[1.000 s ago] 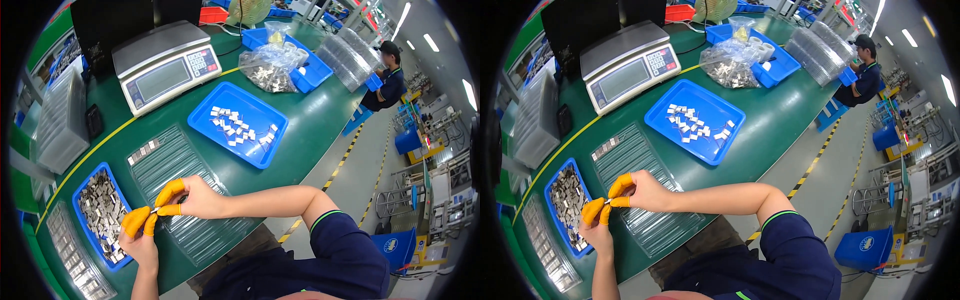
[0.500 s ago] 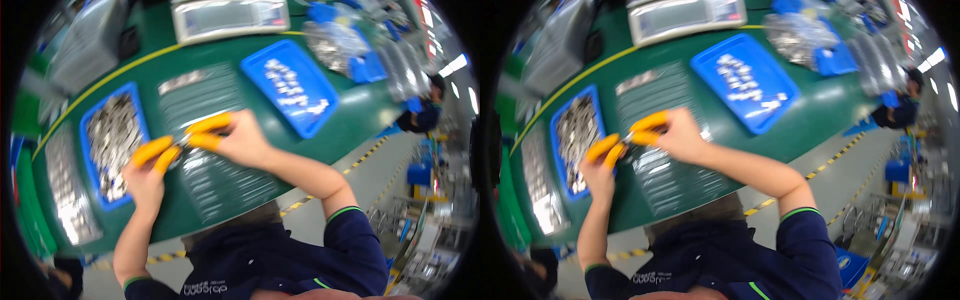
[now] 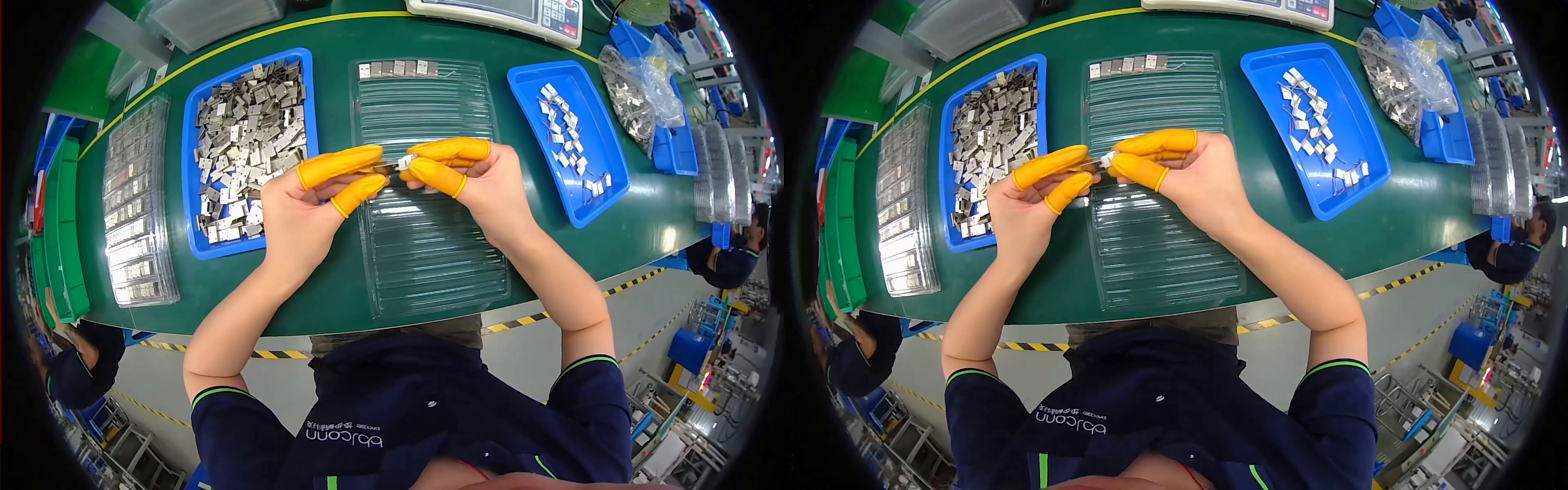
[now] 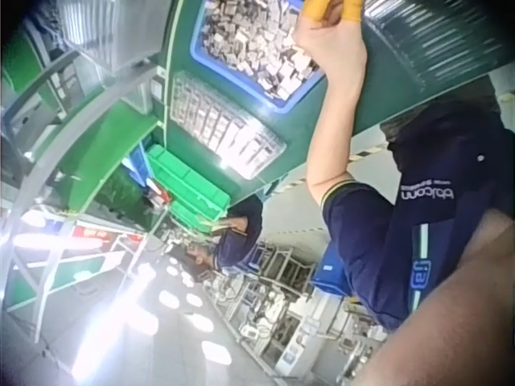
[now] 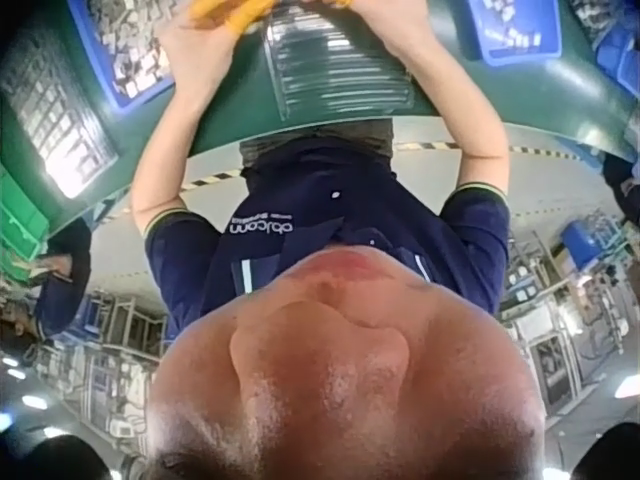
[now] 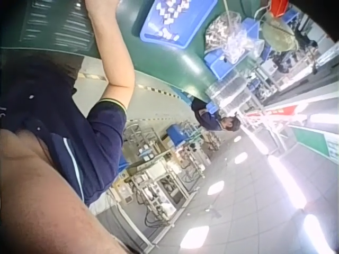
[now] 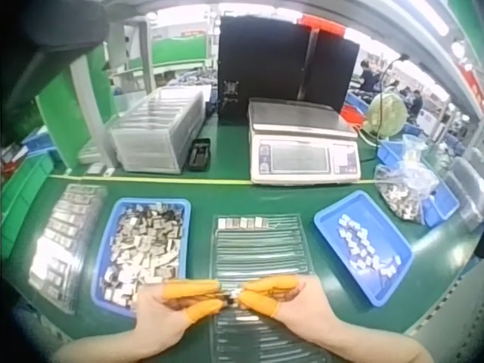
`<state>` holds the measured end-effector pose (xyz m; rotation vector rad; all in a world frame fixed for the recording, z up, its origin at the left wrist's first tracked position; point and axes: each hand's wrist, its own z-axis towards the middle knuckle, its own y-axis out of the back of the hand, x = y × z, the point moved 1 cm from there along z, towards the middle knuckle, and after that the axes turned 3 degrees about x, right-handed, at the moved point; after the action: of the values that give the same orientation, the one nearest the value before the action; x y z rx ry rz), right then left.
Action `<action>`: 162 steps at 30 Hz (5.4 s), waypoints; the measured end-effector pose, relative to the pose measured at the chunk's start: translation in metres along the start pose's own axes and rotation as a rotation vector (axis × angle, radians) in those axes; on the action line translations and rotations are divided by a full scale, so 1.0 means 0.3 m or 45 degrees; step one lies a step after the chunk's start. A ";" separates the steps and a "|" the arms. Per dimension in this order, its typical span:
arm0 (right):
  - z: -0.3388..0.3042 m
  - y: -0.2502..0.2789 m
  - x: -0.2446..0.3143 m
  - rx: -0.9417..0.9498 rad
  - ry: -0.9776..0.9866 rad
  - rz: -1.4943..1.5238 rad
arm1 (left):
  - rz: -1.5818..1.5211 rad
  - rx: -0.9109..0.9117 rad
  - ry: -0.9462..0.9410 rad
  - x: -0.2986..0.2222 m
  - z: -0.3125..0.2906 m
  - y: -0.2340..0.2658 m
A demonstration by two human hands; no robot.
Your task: The person assembles small metal components by hand, placing them into a plastic tray.
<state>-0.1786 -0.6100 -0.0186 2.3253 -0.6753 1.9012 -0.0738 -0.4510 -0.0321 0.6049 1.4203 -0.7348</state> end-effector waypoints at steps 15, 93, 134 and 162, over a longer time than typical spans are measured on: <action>0.012 0.039 0.004 0.385 0.004 0.068 | 0.040 0.298 -0.004 -0.013 0.022 0.038; 0.227 0.197 -0.030 -0.555 0.793 -1.883 | 1.460 0.371 -0.754 0.006 -0.015 -0.033; 0.141 0.204 0.121 -0.664 1.448 -1.201 | 1.345 0.161 -0.726 -0.024 0.018 0.029; -0.254 -0.039 0.412 -0.063 1.496 0.618 | 1.742 -0.349 -0.226 -0.013 0.141 0.273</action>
<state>-0.2268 -0.6111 0.1189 0.6761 -1.0662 2.8262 0.0158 -0.4297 -0.0296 1.0522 0.6406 0.4795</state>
